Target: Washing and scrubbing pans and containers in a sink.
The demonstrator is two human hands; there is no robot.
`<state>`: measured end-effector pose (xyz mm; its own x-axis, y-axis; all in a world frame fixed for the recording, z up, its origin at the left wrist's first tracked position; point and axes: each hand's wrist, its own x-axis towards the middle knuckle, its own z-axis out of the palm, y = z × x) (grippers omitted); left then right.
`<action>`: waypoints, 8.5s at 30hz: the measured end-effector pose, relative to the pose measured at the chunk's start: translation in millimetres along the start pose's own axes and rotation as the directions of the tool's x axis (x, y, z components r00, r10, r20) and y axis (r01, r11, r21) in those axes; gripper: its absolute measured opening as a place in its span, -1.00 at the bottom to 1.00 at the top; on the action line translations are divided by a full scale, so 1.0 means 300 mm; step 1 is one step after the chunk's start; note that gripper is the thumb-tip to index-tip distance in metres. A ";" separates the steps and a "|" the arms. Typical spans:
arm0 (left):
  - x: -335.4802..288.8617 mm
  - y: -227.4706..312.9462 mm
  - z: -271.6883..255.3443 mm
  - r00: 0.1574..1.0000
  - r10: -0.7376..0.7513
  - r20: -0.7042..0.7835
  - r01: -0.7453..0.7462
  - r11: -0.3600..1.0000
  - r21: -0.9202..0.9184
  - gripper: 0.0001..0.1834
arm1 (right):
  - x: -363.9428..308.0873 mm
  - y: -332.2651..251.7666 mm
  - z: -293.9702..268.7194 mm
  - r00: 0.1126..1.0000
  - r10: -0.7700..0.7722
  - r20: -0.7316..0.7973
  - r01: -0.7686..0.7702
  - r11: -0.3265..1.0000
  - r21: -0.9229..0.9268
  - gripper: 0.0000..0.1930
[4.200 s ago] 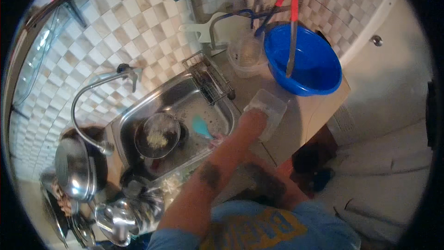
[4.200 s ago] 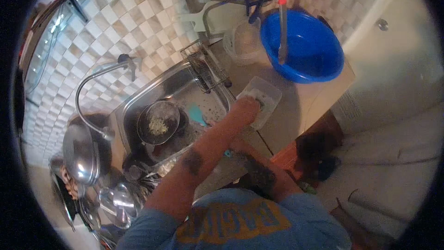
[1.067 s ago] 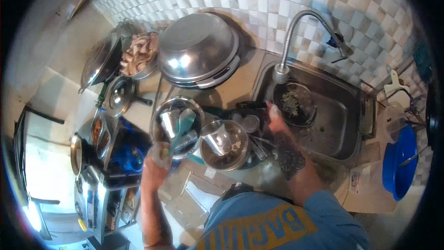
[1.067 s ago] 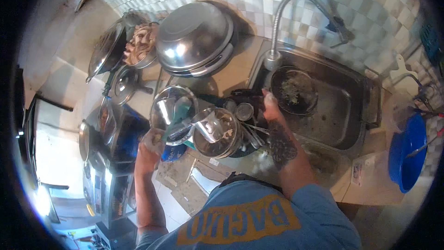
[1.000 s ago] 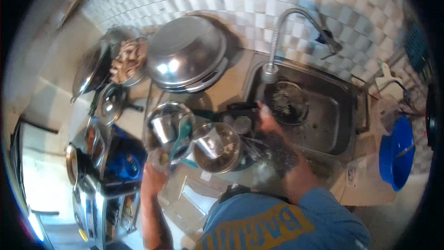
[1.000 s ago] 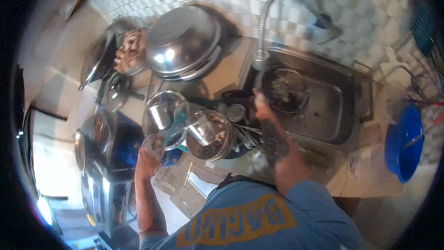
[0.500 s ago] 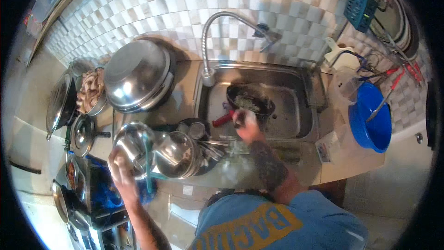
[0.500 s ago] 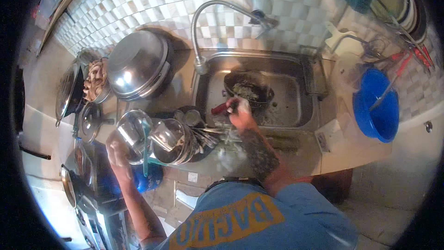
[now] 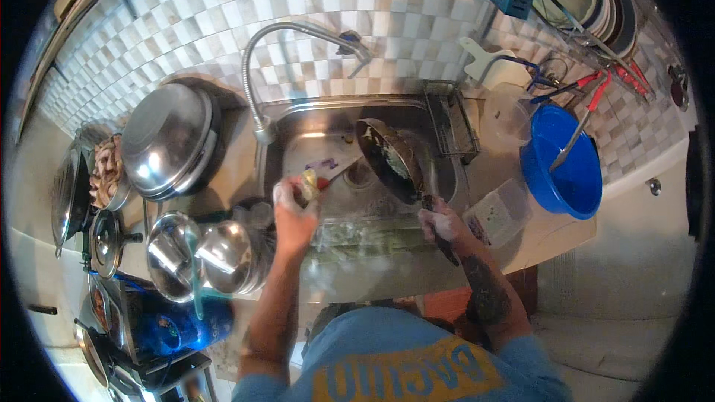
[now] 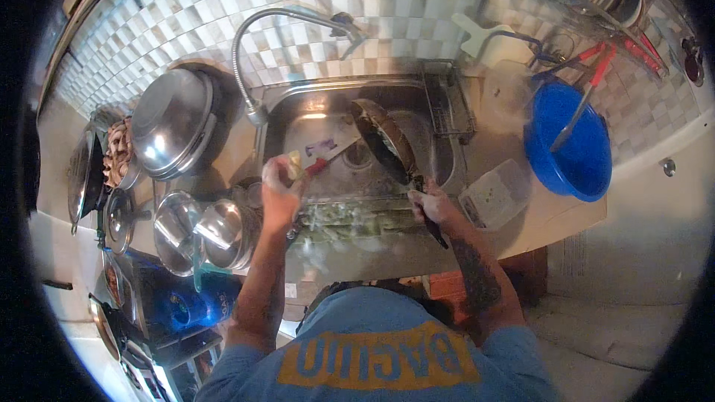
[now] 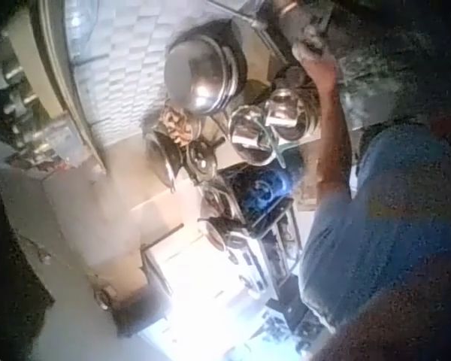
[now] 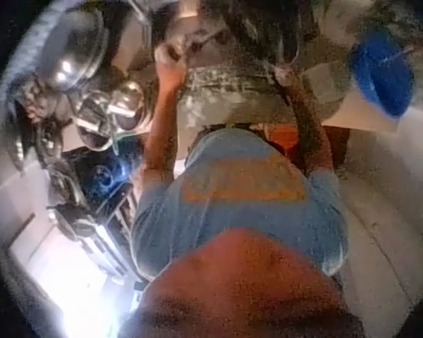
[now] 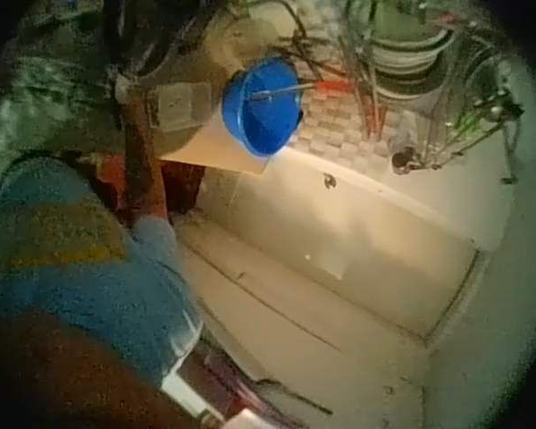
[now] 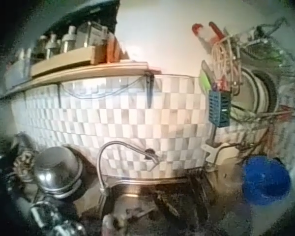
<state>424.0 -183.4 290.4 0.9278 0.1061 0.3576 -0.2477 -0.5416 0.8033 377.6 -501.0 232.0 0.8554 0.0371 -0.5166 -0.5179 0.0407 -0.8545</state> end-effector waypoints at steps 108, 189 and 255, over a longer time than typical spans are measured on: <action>0.181 -0.173 0.617 0.415 -0.290 0.862 -0.588 0.638 0.498 -0.47 | 0.022 0.117 0.083 0.769 0.411 0.490 -0.620 0.668 0.411 -0.68; 0.412 -0.341 0.169 0.759 0.214 0.616 -0.427 0.877 0.222 -0.69 | 0.255 -0.027 0.504 0.871 -0.066 0.487 -0.197 0.861 0.470 -0.77; 0.320 -0.365 0.379 0.959 0.162 0.234 -0.233 0.920 0.316 -0.85 | 0.150 0.056 0.285 0.660 0.096 0.745 -0.567 0.715 0.409 -0.97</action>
<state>571.9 -208.7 182.7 0.9144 -0.1816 0.3618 -0.3558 -0.7866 0.5046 406.5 -413.3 199.0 0.5066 0.7725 -0.3828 -0.8594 0.4169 -0.2961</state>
